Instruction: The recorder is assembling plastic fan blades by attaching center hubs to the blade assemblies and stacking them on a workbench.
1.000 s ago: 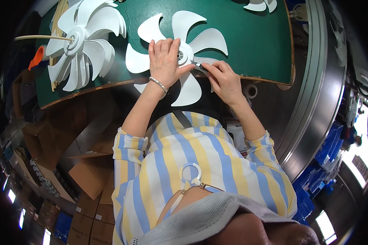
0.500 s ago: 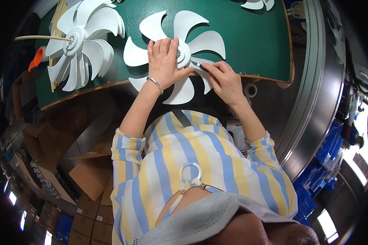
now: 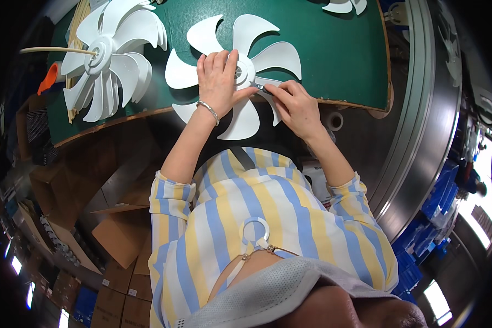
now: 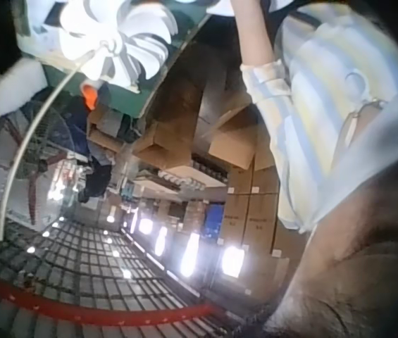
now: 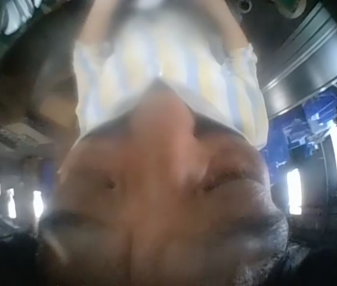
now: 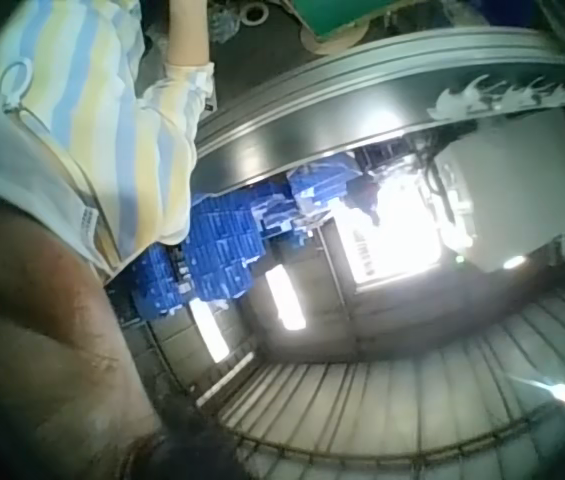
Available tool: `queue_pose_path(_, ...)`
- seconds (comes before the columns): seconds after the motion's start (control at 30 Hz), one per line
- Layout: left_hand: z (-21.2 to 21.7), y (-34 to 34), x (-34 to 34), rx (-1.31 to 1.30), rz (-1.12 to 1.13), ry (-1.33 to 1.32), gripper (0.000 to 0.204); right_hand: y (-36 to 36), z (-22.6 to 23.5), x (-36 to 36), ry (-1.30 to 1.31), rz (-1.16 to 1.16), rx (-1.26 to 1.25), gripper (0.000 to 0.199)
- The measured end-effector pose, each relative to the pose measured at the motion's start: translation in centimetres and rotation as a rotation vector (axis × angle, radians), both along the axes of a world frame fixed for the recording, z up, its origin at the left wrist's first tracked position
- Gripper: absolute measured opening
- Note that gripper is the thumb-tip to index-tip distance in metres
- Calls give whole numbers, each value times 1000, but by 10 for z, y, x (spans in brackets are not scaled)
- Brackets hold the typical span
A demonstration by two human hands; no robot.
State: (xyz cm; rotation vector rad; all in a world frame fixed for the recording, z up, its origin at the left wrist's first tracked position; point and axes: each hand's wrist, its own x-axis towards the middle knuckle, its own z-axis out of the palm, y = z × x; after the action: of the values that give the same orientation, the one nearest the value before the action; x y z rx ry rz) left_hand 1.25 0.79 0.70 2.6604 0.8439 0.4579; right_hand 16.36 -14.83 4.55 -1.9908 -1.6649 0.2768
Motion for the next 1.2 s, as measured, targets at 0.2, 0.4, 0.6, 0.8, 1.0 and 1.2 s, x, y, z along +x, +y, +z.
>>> queue_pose_path(0.2, 0, 1, 0, -3, 4, -19, 87, 1, 1, -1, -4, -11, -13, 26)
queue_pose_path(0.4, -3, 0, 1, 4, 8, -22, 87, -2, 0, -1, 4, -25, 2, 29)
queue_pose_path(0.6, -3, 4, -4, -30, -40, -23, 87, -5, 5, 4, -3, -109, 29, 30)
queue_pose_path(0.8, 9, 11, -15, -18, -226, 51, 96, -9, 6, 7, 41, -101, -1, 29)
queue_pose_path(1.0, 1, 0, -8, -5, -8, -7, 98, -8, -2, -5, 56, -36, -17, 28)
queue_pose_path(1.2, 0, 1, -5, 12, 4, 19, 92, -8, -6, -3, 51, -36, -18, 28)
